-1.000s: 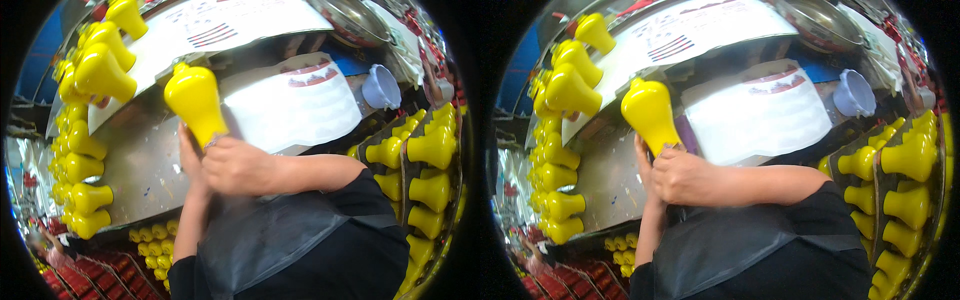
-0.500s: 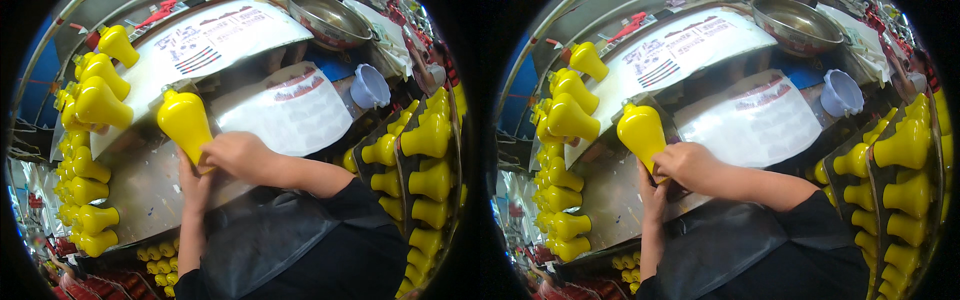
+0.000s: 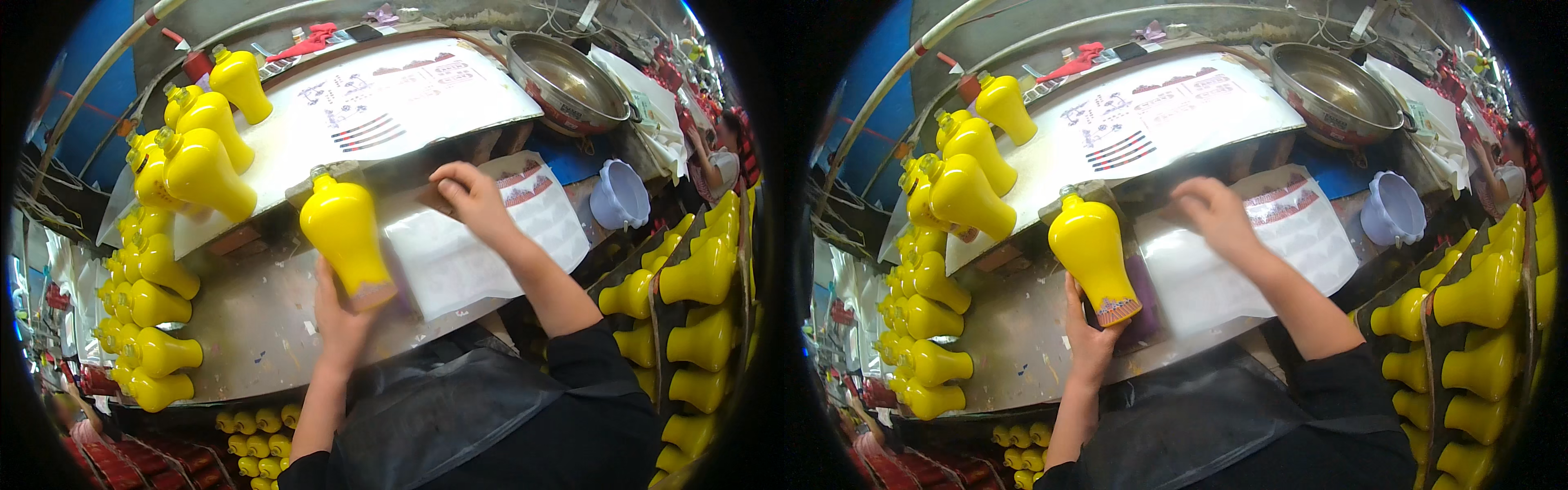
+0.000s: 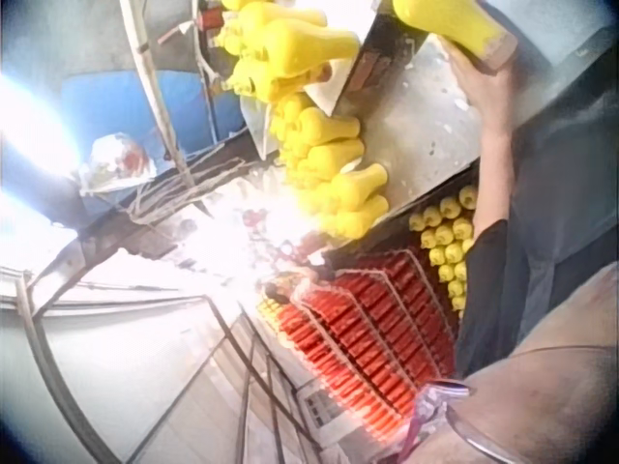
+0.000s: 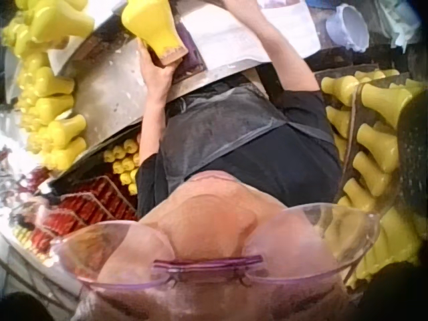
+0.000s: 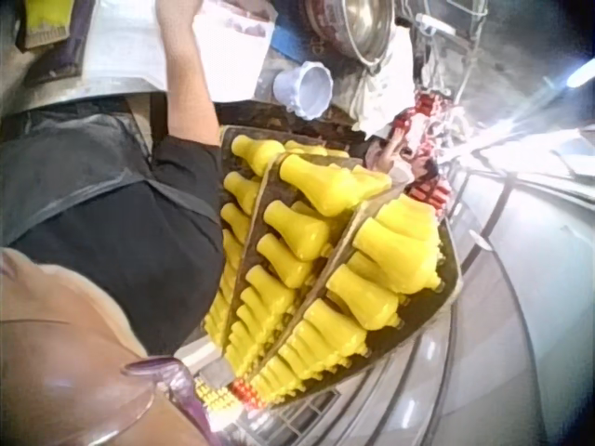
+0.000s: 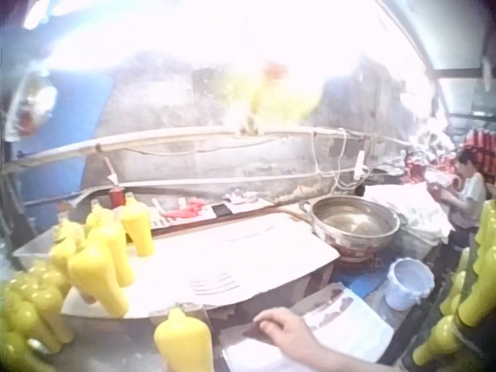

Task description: The person applies a decorative sticker to the base of a yellow ceramic vase, then smooths it and applies a second label to the body of the vase. The finished vase is placed on a nearby shelf.

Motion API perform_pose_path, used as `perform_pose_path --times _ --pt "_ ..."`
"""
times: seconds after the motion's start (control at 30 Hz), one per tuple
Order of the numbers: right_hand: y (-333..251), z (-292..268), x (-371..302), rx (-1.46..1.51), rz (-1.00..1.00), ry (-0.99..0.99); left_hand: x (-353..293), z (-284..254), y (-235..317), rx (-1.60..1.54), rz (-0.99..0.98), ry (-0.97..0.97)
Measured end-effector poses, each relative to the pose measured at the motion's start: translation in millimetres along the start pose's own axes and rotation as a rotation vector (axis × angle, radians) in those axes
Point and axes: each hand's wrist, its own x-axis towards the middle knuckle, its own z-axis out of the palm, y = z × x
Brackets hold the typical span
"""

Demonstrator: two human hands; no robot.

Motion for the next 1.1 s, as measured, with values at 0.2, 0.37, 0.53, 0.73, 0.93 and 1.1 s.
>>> perform_pose_path --times 0.2,0.37,0.53,0.73,0.93,1.1 --pt "1.0 -25.3 74.5 -0.396 0.096 -0.049 -2.0 8.1 -22.2 0.11 0.096 0.057" --pt "7.6 13.7 131.1 -0.865 -0.222 -0.06 -6.0 11.1 -29.3 0.146 0.099 0.068" --pt "-8.9 28.3 172.7 -1.191 0.012 -0.379 -4.5 9.4 -27.2 0.17 0.132 0.066" --pt "-26.0 -7.3 147.1 -1.375 0.018 -0.565 -5.1 12.1 -28.9 0.159 0.145 0.155" --pt "-17.1 -53.5 95.1 -1.259 -0.139 -0.407 -9.4 12.1 -37.0 0.142 0.137 0.09" --pt "3.0 -44.5 80.6 -1.125 -0.264 -0.228 -5.8 18.6 -36.0 0.004 0.1 0.184"
